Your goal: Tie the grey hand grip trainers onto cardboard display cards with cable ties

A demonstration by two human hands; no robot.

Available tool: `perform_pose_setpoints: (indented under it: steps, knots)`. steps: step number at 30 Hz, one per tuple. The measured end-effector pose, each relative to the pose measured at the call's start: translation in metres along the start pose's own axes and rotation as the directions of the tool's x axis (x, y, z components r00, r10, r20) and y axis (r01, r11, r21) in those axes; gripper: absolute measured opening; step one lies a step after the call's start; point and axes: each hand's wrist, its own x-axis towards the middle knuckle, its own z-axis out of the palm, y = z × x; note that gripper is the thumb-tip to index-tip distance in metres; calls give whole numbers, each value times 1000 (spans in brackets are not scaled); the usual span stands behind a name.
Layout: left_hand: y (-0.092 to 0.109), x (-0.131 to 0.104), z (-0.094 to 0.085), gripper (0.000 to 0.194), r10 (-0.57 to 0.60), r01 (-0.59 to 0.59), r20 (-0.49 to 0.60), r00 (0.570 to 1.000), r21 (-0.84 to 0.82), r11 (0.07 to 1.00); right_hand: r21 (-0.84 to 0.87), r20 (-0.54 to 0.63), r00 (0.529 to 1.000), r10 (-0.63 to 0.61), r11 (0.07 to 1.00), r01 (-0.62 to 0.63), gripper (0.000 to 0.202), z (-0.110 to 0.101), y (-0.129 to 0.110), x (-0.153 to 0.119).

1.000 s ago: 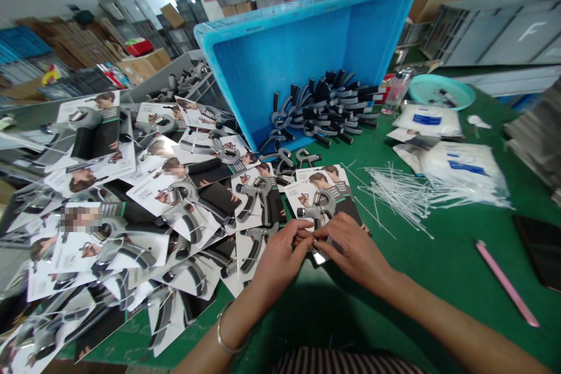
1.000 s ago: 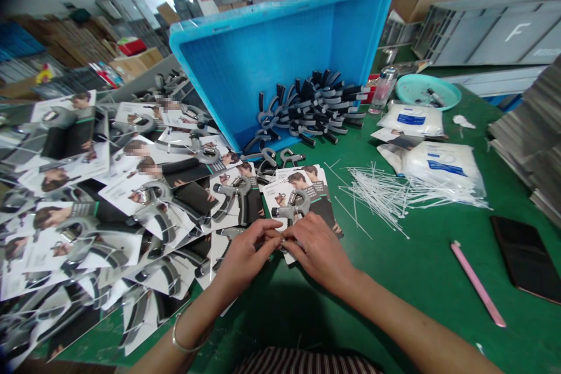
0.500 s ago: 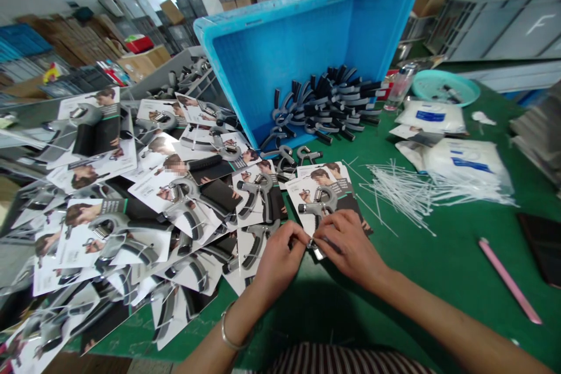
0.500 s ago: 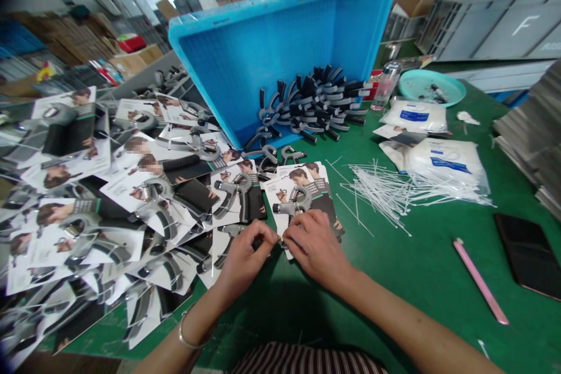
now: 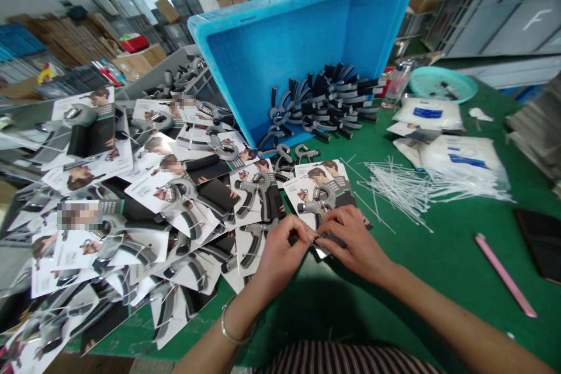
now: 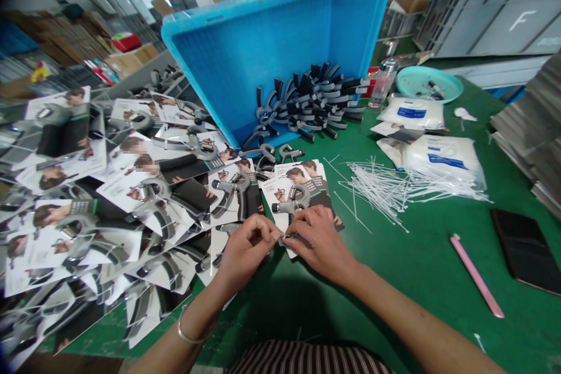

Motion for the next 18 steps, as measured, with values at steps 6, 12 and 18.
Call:
perform_pose_setpoints:
  steps: [6, 12, 18]
  knots:
    - [-3, -3, 14, 29, 206, -199, -7, 979, 210, 957, 93, -151, 988, 44, 995, -30, 15, 8, 2, -6]
    - [-42, -8, 29, 52, 295, -265, 29, 955, 527, 808, 107, -268, 961, 64, 994, -36, 15, 19, 11, -12]
    - [-47, -5, 34, 30, 382, -277, -47, 923, 609, 744, 292, -356, 910, 212, 950, -108, 17, 19, 12, -14]
